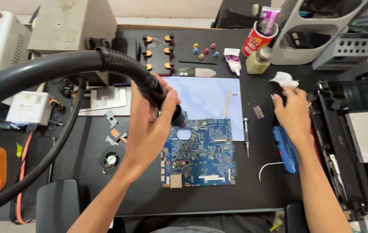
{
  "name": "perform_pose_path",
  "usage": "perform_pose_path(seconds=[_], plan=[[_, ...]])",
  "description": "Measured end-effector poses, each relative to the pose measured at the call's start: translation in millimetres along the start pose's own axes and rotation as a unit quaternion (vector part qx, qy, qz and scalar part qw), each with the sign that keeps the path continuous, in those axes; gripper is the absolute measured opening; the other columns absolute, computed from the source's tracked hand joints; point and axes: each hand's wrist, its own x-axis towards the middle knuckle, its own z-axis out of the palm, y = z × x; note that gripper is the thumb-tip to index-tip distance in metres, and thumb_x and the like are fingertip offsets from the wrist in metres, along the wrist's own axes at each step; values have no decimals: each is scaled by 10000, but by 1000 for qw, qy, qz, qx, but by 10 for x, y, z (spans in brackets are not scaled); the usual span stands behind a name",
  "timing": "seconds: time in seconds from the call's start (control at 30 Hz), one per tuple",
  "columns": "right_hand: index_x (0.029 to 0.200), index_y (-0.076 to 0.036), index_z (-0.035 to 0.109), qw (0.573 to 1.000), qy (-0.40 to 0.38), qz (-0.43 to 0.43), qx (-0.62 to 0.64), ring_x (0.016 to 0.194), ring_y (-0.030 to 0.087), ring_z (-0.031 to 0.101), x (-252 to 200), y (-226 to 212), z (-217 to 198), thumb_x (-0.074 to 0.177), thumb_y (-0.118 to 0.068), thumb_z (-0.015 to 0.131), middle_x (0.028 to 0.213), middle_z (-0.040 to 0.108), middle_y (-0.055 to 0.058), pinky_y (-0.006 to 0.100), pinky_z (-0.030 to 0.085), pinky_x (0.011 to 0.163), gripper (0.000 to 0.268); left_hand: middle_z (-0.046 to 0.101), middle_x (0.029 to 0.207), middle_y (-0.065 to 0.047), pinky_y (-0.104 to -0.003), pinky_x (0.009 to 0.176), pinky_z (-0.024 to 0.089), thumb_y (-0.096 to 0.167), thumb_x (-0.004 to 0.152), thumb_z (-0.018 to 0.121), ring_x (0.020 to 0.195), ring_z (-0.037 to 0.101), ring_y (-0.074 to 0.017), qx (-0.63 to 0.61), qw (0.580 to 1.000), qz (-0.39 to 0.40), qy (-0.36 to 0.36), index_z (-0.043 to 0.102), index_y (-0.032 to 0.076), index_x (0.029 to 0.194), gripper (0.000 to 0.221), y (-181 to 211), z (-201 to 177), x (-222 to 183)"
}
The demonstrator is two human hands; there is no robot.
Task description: The person applies a liquid from a tube onto a motherboard, uses a heat gun to warm a specific area, and then wipes the board with a white cloth.
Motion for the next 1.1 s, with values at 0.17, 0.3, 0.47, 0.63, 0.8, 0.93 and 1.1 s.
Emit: perform_pose_path(seconds=[0.17, 0.3, 0.47, 0.63, 0.8, 0.93, 1.1], plan=[[1167, -24, 686, 995, 50, -17, 86, 999, 332, 669, -338, -709, -393, 986, -105, 747, 1174, 627, 198, 389, 540, 860, 208, 565, 1015, -46, -287, 891, 543, 6, 1065, 568, 962, 633, -120, -27, 999, 7, 29, 431, 38, 1218, 207, -31, -62, 28], [1116, -22, 600, 958, -36, -15, 283, 854, 145, 686, -548, -1013, -259, 952, -68, 710, 1083, 651, 110, 271, 564, 749, 203, 563, 1027, -55, -304, 901, 543, -3, 1083, 574, 948, 640, -134, -44, 998, 15, 37, 449, 37, 1218, 189, -14, -106, 33], [1219, 9, 534, 919, -142, 14, 368, 854, 92, 638, -625, -1080, -41, 925, -76, 741, 1058, 718, 63, 250, 498, 756, 369, 559, 1037, -51, -329, 955, 567, -10, 1115, 565, 945, 673, -142, -30, 998, 39, 41, 442, 49, 1248, 191, 126, -247, 1], [1270, 34, 630, 803, -220, 41, 552, 1014, 58, 614, -549, -977, 171, 988, -63, 679, 1103, 677, 21, 218, 499, 918, 303, 595, 1023, -73, -340, 964, 571, -17, 1136, 568, 951, 679, -161, -41, 996, 47, 57, 433, 43, 1239, 180, 226, -389, 30], [1266, 38, 620, 781, -231, 51, 578, 970, 45, 604, -540, -1045, 322, 992, -52, 640, 1073, 665, 6, 199, 496, 871, 289, 595, 1025, -71, -368, 981, 578, -10, 1118, 567, 952, 675, -170, -53, 996, 34, 65, 438, 46, 1262, 202, 198, -407, 56], [1176, 26, 620, 857, -185, -6, 482, 879, 21, 583, -649, -1148, 348, 1006, -65, 650, 976, 648, -6, 193, 496, 781, 195, 596, 1055, -71, -360, 974, 567, -10, 1117, 566, 981, 677, -175, -47, 997, 29, 60, 435, 46, 1256, 199, 155, -390, 66], [1099, 23, 613, 872, -179, -10, 456, 825, 15, 575, -727, -1161, 343, 1002, -60, 652, 922, 653, -8, 196, 499, 709, 133, 584, 1015, -65, -325, 939, 565, -7, 1135, 576, 941, 666, -150, -41, 997, 31, 53, 445, 43, 1247, 180, 89, -333, 6]])
